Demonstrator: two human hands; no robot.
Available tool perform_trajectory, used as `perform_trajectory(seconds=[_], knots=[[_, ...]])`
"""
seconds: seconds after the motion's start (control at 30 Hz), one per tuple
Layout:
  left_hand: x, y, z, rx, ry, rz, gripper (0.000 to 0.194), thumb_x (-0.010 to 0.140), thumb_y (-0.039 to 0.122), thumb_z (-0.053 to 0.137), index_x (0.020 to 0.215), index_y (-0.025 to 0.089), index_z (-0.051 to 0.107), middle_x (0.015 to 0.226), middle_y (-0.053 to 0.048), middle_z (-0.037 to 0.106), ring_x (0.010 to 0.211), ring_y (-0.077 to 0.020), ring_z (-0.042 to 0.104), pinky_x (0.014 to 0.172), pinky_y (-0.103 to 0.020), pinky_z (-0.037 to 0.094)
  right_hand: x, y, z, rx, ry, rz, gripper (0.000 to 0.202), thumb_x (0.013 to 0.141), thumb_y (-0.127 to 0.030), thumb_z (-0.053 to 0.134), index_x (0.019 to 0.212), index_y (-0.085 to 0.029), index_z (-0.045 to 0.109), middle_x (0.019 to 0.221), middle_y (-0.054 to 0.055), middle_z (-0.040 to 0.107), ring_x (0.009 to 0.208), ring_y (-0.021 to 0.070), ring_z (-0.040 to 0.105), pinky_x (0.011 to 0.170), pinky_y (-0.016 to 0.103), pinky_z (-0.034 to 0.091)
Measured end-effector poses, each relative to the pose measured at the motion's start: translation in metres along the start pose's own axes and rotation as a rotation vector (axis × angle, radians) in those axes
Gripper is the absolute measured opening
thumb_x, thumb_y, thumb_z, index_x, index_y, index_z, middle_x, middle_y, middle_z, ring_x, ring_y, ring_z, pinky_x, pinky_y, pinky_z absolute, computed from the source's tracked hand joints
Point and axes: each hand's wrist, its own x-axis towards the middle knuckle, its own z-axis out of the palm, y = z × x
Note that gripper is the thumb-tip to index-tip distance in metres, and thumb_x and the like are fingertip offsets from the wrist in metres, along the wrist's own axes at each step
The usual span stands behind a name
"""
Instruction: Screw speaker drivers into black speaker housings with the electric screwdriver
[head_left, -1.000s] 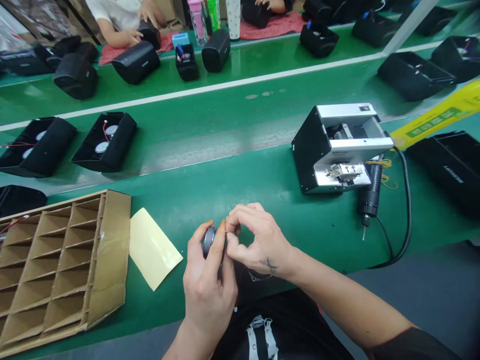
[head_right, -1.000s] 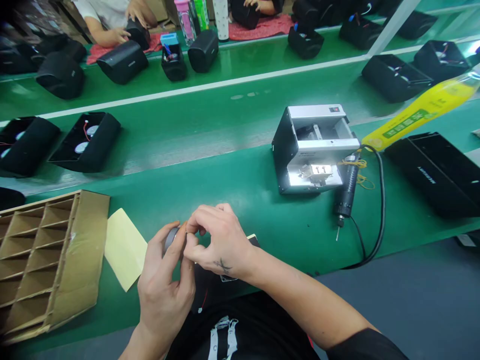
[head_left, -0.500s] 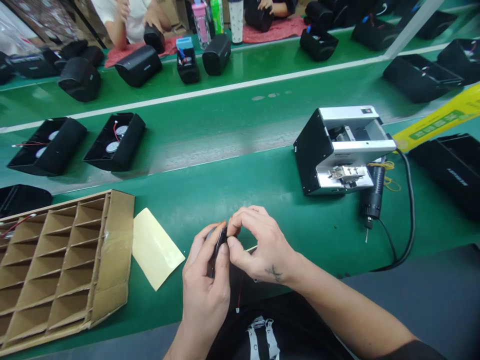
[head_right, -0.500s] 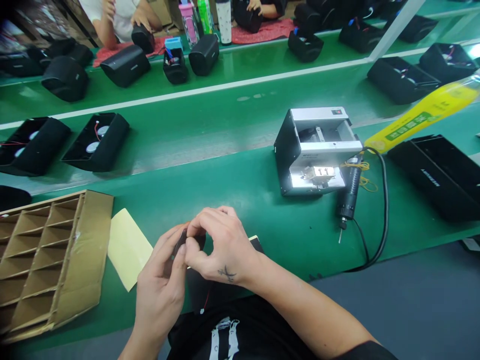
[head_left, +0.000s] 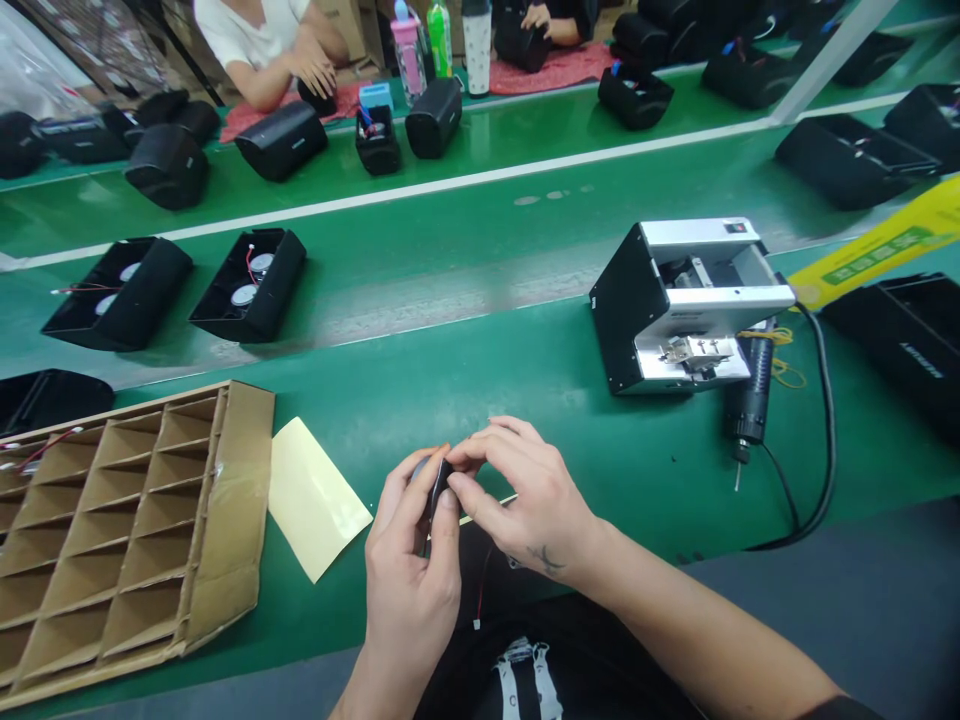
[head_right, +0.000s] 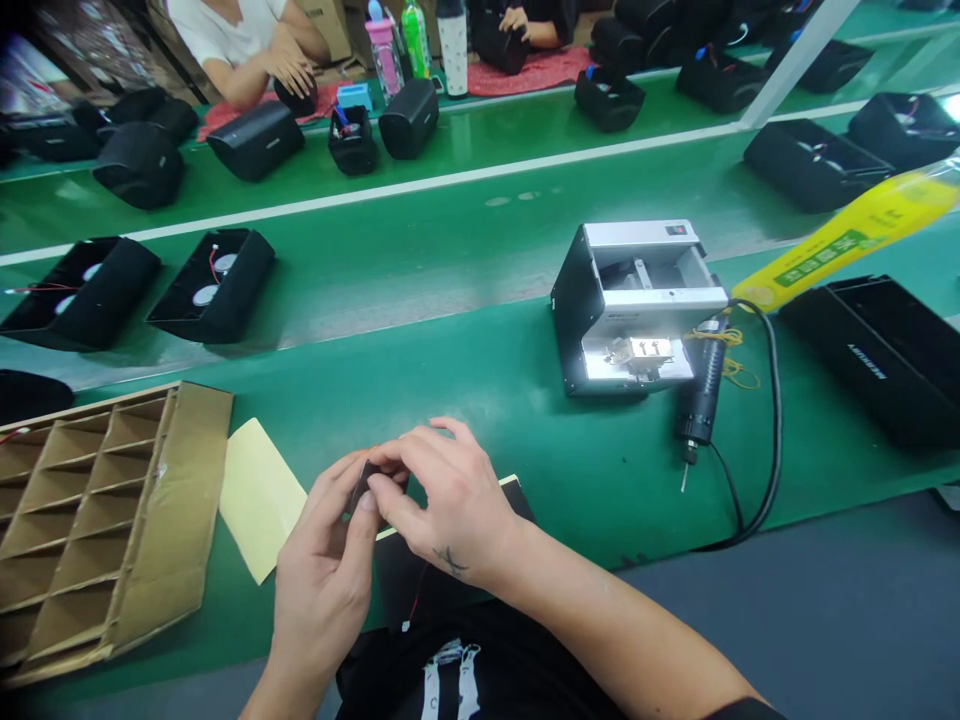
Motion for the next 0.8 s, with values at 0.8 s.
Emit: perform_trajectory(seconds=[0.8], knots=[[0.008,0.017,-0.010,-0.332,-0.146,-0.176,0.030,0.103,0.042,0.062,0.128,0.032,0.074,0.136,-0.005,0.069,0.128,-0.0225,0.066,0.110,-0.034,0.057,0.003,-0.010,-0.014,0.238,0.022,0.096,0.013,0.088,-0.009,0.066,0.083,-0.020,0.062,0.087,0.000,0.066,0.085,0.0158,0.065,0.086,0.036,0.049]])
